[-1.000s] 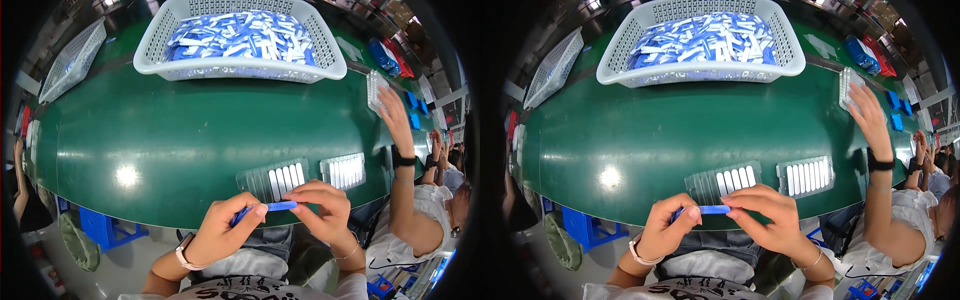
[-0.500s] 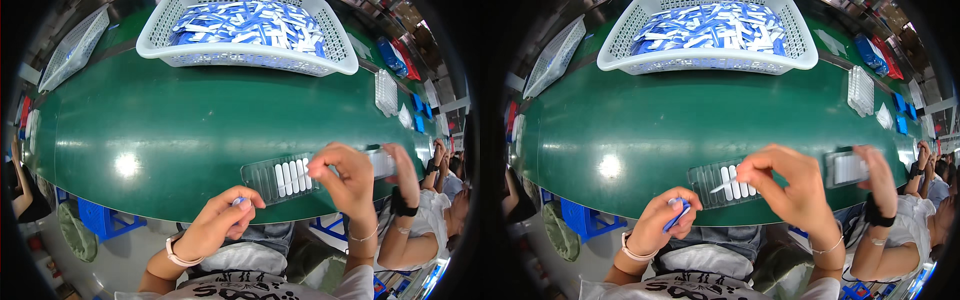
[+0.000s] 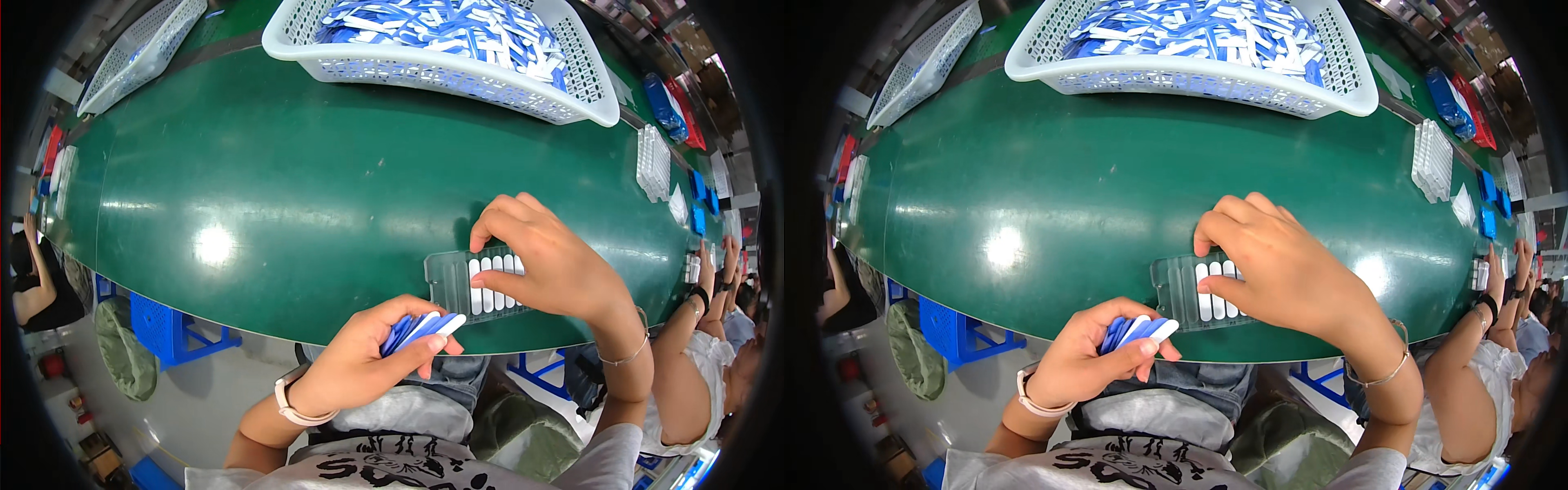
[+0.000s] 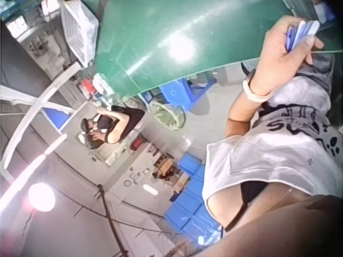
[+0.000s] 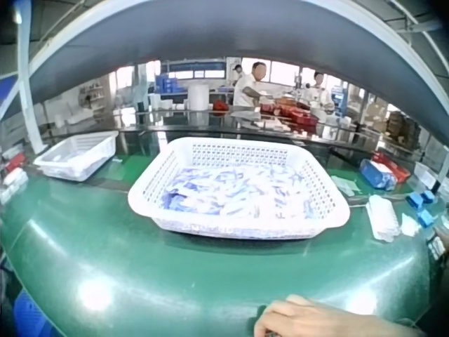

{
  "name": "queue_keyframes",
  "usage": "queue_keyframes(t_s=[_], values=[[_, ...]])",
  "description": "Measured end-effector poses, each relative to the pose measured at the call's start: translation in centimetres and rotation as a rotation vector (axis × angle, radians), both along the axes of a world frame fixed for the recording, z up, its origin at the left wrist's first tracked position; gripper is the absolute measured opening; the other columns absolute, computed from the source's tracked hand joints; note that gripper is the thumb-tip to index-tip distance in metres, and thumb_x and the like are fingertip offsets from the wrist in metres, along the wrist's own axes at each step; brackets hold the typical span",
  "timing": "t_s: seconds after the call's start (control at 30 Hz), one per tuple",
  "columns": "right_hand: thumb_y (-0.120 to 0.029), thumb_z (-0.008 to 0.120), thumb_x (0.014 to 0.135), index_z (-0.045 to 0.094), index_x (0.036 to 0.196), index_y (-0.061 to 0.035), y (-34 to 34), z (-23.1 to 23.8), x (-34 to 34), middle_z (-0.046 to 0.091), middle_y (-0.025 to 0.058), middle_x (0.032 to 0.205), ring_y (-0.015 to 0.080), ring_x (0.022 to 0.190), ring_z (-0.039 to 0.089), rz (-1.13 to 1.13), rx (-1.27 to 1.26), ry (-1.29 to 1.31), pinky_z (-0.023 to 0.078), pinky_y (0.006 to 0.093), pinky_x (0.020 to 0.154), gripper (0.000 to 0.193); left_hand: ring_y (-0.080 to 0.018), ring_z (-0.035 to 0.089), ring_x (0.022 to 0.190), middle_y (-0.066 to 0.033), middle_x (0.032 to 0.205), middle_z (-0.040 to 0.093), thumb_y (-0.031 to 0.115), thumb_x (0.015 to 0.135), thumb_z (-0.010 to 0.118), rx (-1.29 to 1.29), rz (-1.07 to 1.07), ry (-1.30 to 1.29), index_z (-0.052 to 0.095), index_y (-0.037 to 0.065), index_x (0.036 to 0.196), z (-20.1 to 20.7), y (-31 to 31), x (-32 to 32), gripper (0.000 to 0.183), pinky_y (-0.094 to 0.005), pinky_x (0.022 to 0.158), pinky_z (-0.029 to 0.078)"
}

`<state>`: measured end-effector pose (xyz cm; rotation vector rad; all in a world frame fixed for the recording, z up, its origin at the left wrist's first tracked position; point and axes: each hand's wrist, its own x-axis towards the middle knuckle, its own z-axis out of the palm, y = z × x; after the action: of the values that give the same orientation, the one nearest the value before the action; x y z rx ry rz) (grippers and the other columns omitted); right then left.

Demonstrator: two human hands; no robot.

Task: The person places small strips one by one into the slots of a clear plastic tray by hand, aligns the inserted strips, and slides the filled tray down the table.

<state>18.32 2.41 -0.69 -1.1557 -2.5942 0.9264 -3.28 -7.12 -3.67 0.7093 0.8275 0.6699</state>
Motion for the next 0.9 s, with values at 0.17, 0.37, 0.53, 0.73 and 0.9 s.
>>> queue_keyframes(t_s=[0.17,0.37,0.53,0.73,0.9], values=[[-0.011,0.073,0.073,0.063,0.088,-0.0042,-2.5,1.3,-0.7,0.059,0.0077,0.088,0.0225,0.077,0.056,-0.082,-0.015,0.153,0.046,0.0328,0.068,0.019,-0.0050,0.049,0.061,-0.0076,0.091,0.065,0.008,0.092,0.057,0.082,0.050,0.067,0.051,0.002,0.106,-0.6,-0.4,0.3,0.016,-0.0188,0.055,0.041],[-0.007,0.075,0.072,0.068,0.086,-0.0044,-6.8,-0.6,-0.7,0.066,0.0072,0.085,0.0169,0.066,0.060,-0.234,-0.091,0.387,0.048,0.0275,0.057,0.016,-0.0045,0.045,0.061,-0.0094,0.089,0.063,0.010,0.093,0.055,0.060,0.025,-0.031,0.048,0.004,0.104,-0.7,0.0,0.5,0.014,-0.0191,0.051,0.035],[-0.004,0.073,0.065,0.065,0.077,-0.0101,-8.5,-1.0,0.3,0.062,0.0001,0.081,0.0123,0.066,0.053,0.120,0.822,0.267,0.041,0.0258,0.054,0.015,-0.0072,0.043,0.060,-0.0135,0.091,0.059,0.014,0.096,0.050,-0.203,0.119,-0.254,0.045,0.006,0.106,-0.7,0.1,0.0,0.014,-0.0202,0.046,0.027],[-0.008,0.068,0.070,0.064,0.077,-0.0121,-9.2,-1.2,0.6,0.060,-0.0016,0.084,0.0110,0.075,0.052,0.238,0.924,0.172,0.041,0.0259,0.061,0.009,-0.0063,0.042,0.058,-0.0096,0.089,0.058,0.008,0.093,0.053,-0.137,0.117,-0.144,0.045,0.005,0.103,-0.6,0.2,0.0,0.013,-0.0206,0.045,0.026],[-0.004,0.069,0.068,0.065,0.080,-0.0089,-8.7,-1.3,0.0,0.060,0.0001,0.083,0.0127,0.070,0.054,0.205,0.842,0.215,0.042,0.0266,0.058,0.014,-0.0039,0.041,0.058,-0.0096,0.091,0.060,0.006,0.092,0.054,0.023,0.144,-0.186,0.047,0.004,0.102,-0.8,0.0,0.3,0.012,-0.0199,0.049,0.032]])
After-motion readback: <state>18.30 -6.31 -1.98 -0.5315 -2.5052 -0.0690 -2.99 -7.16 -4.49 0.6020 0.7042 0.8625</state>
